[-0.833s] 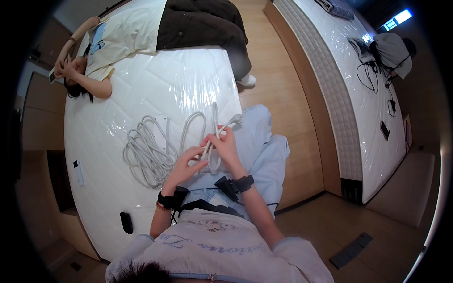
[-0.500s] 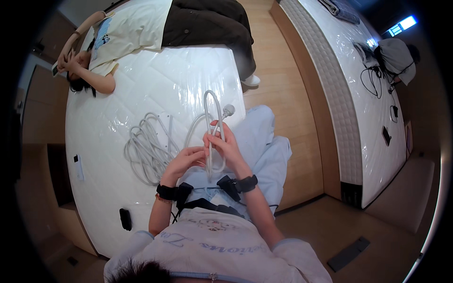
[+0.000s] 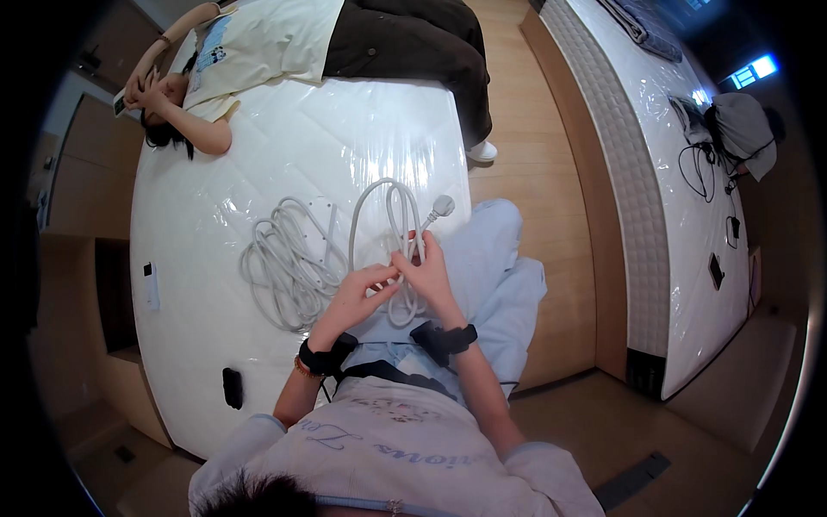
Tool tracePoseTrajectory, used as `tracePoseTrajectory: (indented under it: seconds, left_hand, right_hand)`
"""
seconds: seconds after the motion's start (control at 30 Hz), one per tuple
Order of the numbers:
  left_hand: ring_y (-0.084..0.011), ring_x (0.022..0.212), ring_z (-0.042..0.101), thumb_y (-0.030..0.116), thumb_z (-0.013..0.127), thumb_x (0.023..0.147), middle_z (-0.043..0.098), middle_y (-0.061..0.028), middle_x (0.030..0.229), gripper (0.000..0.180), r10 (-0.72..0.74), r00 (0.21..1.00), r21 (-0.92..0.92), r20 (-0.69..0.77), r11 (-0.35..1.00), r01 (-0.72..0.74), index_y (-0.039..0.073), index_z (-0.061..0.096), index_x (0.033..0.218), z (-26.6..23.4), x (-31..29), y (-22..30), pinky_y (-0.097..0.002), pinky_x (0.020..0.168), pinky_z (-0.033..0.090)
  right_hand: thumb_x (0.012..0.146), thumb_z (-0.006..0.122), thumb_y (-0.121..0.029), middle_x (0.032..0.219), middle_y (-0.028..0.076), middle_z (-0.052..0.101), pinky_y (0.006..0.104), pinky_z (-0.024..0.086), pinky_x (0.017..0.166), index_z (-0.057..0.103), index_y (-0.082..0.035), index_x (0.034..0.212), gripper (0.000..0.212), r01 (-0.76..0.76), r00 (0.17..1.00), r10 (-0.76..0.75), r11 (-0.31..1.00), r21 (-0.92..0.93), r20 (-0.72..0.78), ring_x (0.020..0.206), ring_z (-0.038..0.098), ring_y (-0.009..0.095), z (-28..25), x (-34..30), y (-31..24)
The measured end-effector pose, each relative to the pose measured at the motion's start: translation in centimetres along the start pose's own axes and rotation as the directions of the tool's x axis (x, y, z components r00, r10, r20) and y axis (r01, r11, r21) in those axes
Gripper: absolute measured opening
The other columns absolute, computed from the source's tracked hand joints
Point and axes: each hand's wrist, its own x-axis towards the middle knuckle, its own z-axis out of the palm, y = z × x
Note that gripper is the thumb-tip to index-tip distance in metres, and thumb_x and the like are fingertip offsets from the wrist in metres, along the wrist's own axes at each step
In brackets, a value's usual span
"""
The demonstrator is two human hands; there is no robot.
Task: The person coils a long white cable attached to a power strip by hand while sitting on a mattress.
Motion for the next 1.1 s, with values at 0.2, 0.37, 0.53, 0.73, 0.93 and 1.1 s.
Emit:
tracePoseTrajectory:
  seconds: [0.2,0.37,0.53,0.73,0.93,1.1]
  left_hand:
    - [-0.0155,0.076,0.06,0.006,0.059,0.081,0.064,-0.0068,0.089,0.021,0.067,0.822,0.156,-0.566,0.987,0.027,0.004,0.059,0.101,-1.7,0.0,-0.8,-0.0265,0.067,0.047]
    - [-0.0182,0.082,0.063,0.006,0.057,0.081,0.065,-0.0088,0.092,0.029,-0.076,0.948,0.063,-0.309,0.993,0.1,0.003,0.055,0.11,-1.8,-0.2,-3.0,-0.0276,0.068,0.048]
    - [-0.0184,0.076,0.065,0.007,0.057,0.083,0.067,-0.0101,0.087,0.019,-0.061,0.954,0.12,-0.295,0.988,0.1,0.0,0.061,0.1,-1.4,0.0,-1.2,-0.0274,0.063,0.049]
    - [-0.0233,0.079,0.063,0.005,0.059,0.081,0.064,-0.012,0.095,0.019,0.107,0.979,0.21,-0.176,0.975,-0.069,0.0,0.062,0.099,-0.4,-0.7,-1.6,-0.0297,0.064,0.049]
    - [-0.0298,0.093,0.056,0.003,0.063,0.069,0.058,-0.0113,0.104,0.03,0.23,0.924,0.5,-0.306,0.865,-0.05,0.005,0.059,0.099,-3.0,-0.7,-2.5,-0.0366,0.08,0.043]
    - [-0.0283,0.093,0.052,0.004,0.064,0.062,0.054,-0.0097,0.097,0.028,0.311,0.937,0.696,-0.157,0.708,-0.119,0.007,0.055,0.088,-5.2,-1.0,-3.3,-0.0366,0.082,0.038]
  right_hand:
    - [0.083,0.058,-0.004,0.08,0.013,0.064,0.0228,0.048,0.06,0.046,0.003,0.105,0.025,0.011,0.999,-0.015,0.994,0.107,0.035,0.066,0.062,0.014,-0.8,-0.3,-1.6]
    - [0.085,0.055,-0.002,0.088,0.016,0.066,0.0231,0.048,0.065,0.046,0.003,0.108,0.025,0.092,0.994,-0.101,0.973,0.213,0.031,0.075,0.064,0.015,-0.2,-0.9,-2.9]
    - [0.084,0.056,0.0,0.091,0.017,0.065,0.0257,0.049,0.077,0.046,0.003,0.107,0.025,0.193,0.981,-0.185,0.946,0.261,-0.056,0.089,0.063,0.019,0.6,-0.4,-1.7]
    - [0.082,0.058,0.0,0.084,0.018,0.065,0.0294,0.051,0.074,0.045,0.004,0.107,0.029,-0.01,0.998,-0.012,0.943,0.333,0.062,0.086,0.064,0.023,1.5,-0.6,-1.4]
    - [0.08,0.059,-0.002,0.069,0.011,0.06,0.0276,0.047,0.059,0.045,0.005,0.105,0.029,-0.043,0.999,0.049,0.902,0.429,-0.004,0.064,0.062,0.02,0.0,-0.7,-0.9]
    - [0.079,0.056,0.001,0.064,0.008,0.055,0.0261,0.044,0.054,0.046,0.005,0.103,0.026,0.035,0.999,-0.03,0.913,0.406,-0.02,0.054,0.055,0.016,-0.9,-0.6,-1.1]
